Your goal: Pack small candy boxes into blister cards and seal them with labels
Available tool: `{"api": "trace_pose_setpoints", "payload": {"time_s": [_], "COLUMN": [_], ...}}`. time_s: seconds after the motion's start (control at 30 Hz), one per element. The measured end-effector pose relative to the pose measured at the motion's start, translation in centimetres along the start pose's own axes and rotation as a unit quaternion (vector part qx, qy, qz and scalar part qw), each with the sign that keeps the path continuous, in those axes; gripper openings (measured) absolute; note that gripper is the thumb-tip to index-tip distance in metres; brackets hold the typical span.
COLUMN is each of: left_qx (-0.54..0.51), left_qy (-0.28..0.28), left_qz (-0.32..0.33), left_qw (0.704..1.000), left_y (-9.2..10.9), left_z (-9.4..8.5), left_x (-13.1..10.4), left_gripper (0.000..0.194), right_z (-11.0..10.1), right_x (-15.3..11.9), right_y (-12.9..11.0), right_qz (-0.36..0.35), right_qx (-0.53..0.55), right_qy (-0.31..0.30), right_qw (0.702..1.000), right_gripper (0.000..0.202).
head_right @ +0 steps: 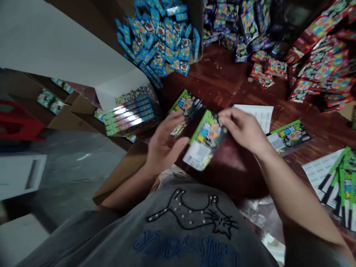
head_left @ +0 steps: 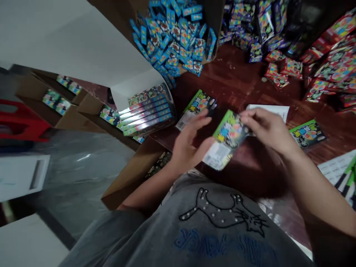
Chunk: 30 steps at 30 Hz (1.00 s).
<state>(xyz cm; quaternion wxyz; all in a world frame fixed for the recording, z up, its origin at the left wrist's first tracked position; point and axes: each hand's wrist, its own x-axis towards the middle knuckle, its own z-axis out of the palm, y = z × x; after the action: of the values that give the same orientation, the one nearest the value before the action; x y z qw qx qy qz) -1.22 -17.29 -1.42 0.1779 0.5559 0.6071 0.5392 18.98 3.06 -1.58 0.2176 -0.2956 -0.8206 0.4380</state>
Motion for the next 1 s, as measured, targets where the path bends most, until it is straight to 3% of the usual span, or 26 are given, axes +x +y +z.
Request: {"api": "trace_pose_setpoints", "payload": {"time_s": [0.07,0.17,0.23,0.3,0.4,0.53,0.57,0.63,0.73,0.8,0.9,1.0], "left_qx": [0.110,0.236,0.278,0.290,0.267,0.183,0.154,0.085,-0.063,-0.168,-0.261,-0.300], "left_qy": [0.027,-0.037,-0.074,-0.082,-0.073,-0.081,-0.095,-0.144,-0.237,-0.294,-0.320,-0.310], "left_qz": [0.043,0.053,0.024,-0.003,0.000,0.032,0.034,0.020,-0.051,-0.118,-0.207,-0.295], "left_qw": [0.993,0.970,0.957,0.953,0.961,0.979,0.983,0.986,0.968,0.933,0.887,0.852], "left_y": [-0.3,-2.5,-4.5,-6.2,-7.3,-4.6,-3.4,-1.1,0.8,0.8,0.0,-0.4], "left_z": [-2.3,-3.5,-3.2,-2.7,-2.4,-1.5,-0.7,1.6,7.0,10.8,15.4,18.0], "left_x": [0.5,1.1,1.0,0.8,0.6,1.2,1.4,1.7,1.6,1.2,0.6,0.2], "left_gripper": [0.044,0.040,0.037,0.035,0.038,0.044,0.043,0.035,0.029,0.036,0.052,0.062], "right_z": [2.3,6.7,8.7,8.8,4.4,-5.2,-6.9,-8.3,-5.1,-1.4,2.9,5.2], "right_x": [5.9,12.4,14.1,13.4,7.6,-6.9,-10.3,-15.6,-19.8,-21.1,-23.2,-26.8], "right_y": [0.3,-0.6,-1.4,-1.2,1.4,6.5,7.5,8.9,8.9,8.1,7.2,6.4], "right_qz": [-0.048,-0.053,-0.018,-0.020,-0.020,0.088,0.118,0.152,0.130,0.115,0.113,0.125], "right_qx": [0.025,-0.023,-0.096,-0.156,-0.231,-0.305,-0.315,-0.318,-0.329,-0.372,-0.413,-0.396], "right_qy": [0.047,0.042,-0.005,-0.002,0.113,0.301,0.324,0.300,0.147,0.085,0.095,0.113], "right_qw": [0.997,0.997,0.995,0.988,0.966,0.899,0.884,0.887,0.924,0.917,0.899,0.903], "right_gripper": [0.042,0.027,0.027,0.034,0.061,0.086,0.087,0.094,0.104,0.107,0.112,0.118]}}
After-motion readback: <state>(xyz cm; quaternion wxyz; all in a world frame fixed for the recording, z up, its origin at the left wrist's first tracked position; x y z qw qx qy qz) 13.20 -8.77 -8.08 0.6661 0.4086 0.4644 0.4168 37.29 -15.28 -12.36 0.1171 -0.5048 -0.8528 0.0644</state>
